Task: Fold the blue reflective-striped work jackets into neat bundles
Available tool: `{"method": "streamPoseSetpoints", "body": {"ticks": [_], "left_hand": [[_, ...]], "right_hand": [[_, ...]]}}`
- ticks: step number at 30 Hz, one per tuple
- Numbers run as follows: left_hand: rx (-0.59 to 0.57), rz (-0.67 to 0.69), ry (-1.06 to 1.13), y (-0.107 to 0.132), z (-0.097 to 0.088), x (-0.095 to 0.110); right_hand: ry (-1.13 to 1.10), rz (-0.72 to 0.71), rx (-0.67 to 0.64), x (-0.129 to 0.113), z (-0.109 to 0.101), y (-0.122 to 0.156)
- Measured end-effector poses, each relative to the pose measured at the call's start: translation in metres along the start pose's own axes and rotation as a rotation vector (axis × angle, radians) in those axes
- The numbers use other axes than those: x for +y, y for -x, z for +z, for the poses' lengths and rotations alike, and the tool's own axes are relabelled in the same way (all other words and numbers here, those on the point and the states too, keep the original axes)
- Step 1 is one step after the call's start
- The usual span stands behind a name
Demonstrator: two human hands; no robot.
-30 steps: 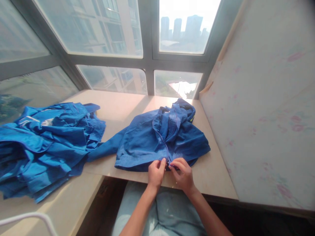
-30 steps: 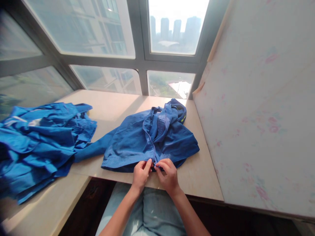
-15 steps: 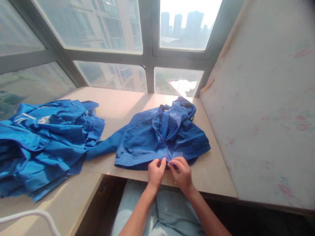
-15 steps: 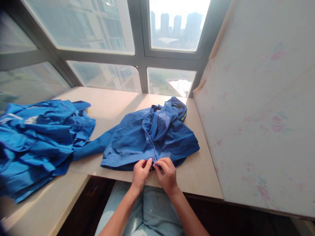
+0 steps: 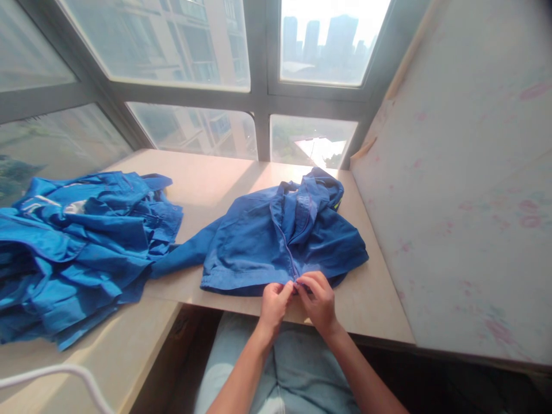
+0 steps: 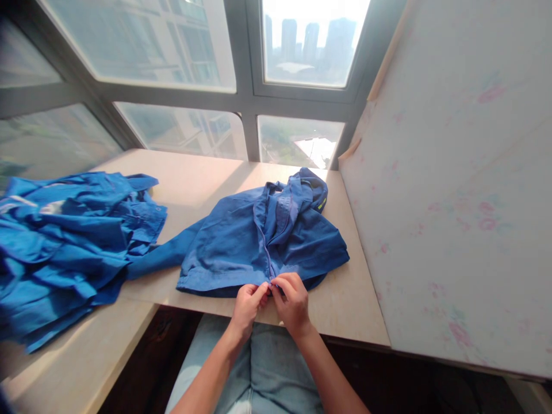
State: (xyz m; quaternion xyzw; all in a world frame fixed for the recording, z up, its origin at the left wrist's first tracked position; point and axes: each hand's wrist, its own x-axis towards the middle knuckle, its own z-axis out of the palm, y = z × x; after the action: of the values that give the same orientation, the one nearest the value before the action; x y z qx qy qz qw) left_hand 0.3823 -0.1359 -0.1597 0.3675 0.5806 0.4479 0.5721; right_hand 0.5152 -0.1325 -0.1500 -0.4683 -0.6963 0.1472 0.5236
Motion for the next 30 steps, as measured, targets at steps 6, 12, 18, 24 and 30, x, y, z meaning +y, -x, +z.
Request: {"method": "streamPoseSetpoints", "body": {"ticks": [6, 12, 18, 24, 30], "left_hand": [[-0.052, -0.073, 0.077, 0.002, 0.002, 0.001], [-0.041, -0.082, 0.148, 0.004, 0.003, 0.007], [-0.013, -0.083, 0.162, 0.008, 0.003, 0.011], [0.009, -0.035, 0.209, 0.006, 0.008, 0.02], [0.072, -0.002, 0.133, -0.003, 0.016, 0.022]], "right_hand": [[-0.022, 0.024, 0.005, 0.003, -0.002, -0.005], [-0.06, 0.097, 0.021, 0.006, -0.005, 0.0], [-0.178, 0.201, 0.008, 0.01, -0.004, 0.001], [-0.313, 0.354, -0.008, 0.015, -0.004, 0.001], [-0.243, 0.268, -0.009, 0.009, -0.007, 0.002]]}}
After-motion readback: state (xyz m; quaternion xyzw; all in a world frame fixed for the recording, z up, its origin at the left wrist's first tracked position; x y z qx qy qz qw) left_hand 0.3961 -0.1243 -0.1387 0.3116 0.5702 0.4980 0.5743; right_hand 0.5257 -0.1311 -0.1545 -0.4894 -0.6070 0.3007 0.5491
